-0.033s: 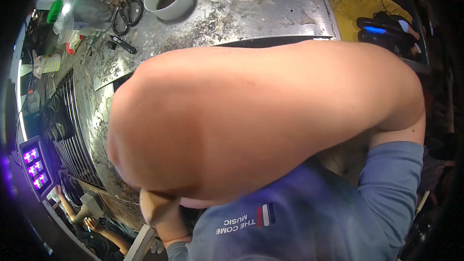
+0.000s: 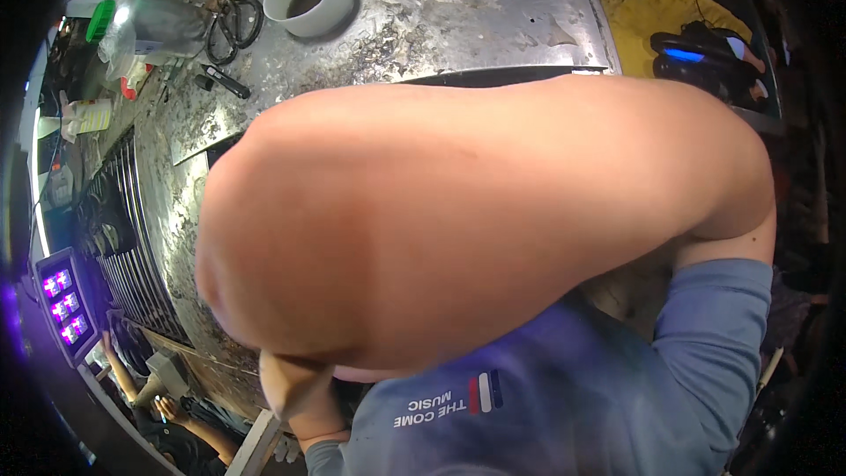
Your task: The person paints the sole of a black high-heeled shoe using a small brush and a dark liquid from a cup. They repeatedly dip the brush into the cup and apply the liquid to the shoe's sole, rotating the shoe to cover different areas. The person handles the shoe and brush with both hands throughout the process.
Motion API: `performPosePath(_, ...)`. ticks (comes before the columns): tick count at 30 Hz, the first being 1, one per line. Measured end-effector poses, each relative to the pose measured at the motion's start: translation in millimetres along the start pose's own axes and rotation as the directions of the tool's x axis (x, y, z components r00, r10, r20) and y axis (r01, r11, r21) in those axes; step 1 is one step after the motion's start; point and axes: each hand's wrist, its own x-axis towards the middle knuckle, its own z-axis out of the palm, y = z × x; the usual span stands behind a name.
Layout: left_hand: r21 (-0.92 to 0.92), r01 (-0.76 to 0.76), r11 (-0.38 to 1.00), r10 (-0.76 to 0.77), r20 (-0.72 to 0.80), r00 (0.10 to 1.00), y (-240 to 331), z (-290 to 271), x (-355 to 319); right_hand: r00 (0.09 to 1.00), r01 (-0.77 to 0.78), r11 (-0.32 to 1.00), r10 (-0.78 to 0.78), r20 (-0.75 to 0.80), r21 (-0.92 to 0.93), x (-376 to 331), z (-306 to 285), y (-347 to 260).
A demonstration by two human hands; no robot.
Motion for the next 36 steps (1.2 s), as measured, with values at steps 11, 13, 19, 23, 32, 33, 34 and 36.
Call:
performPosePath(11,-0.321,0.153,0.935,-0.119,0.123,0.985,-28,17,12,0.990,0.136,0.952,-0.120,0.075,-0.272,7,-11,-13)
performPosePath(13,-0.318,0.191,0.929,-0.163,0.111,0.980,-32,17,11,0.967,0.240,0.908,-0.191,0.169,-0.344,15,-21,-15)
performPosePath(19,-0.555,0.464,0.691,-0.213,0.457,0.863,-60,-7,24,0.943,0.082,0.996,-0.084,-0.323,-0.022,-1,-19,15)
performPosePath(23,-0.624,0.540,0.565,-0.345,0.416,0.841,-63,0,18,0.840,-0.370,0.878,0.176,-0.513,-0.304,9,-59,47)
performPosePath(32,-0.637,0.636,0.436,-0.299,0.564,0.770,-70,17,4,0.710,-0.704,0.469,0.459,-0.534,-0.534,15,-59,164)
performPosePath(33,-0.646,0.644,0.410,-0.302,0.570,0.764,-71,17,3,0.714,-0.700,0.457,0.448,-0.538,-0.549,18,-56,165)
performPosePath(34,-0.652,0.654,0.383,-0.306,0.578,0.756,-70,17,4,0.717,-0.697,0.443,0.437,-0.543,-0.564,21,-53,166)
performPosePath(36,-0.669,0.656,0.351,-0.310,0.578,0.755,-69,19,5,0.726,-0.674,0.514,0.329,-0.603,-0.531,23,-58,154)
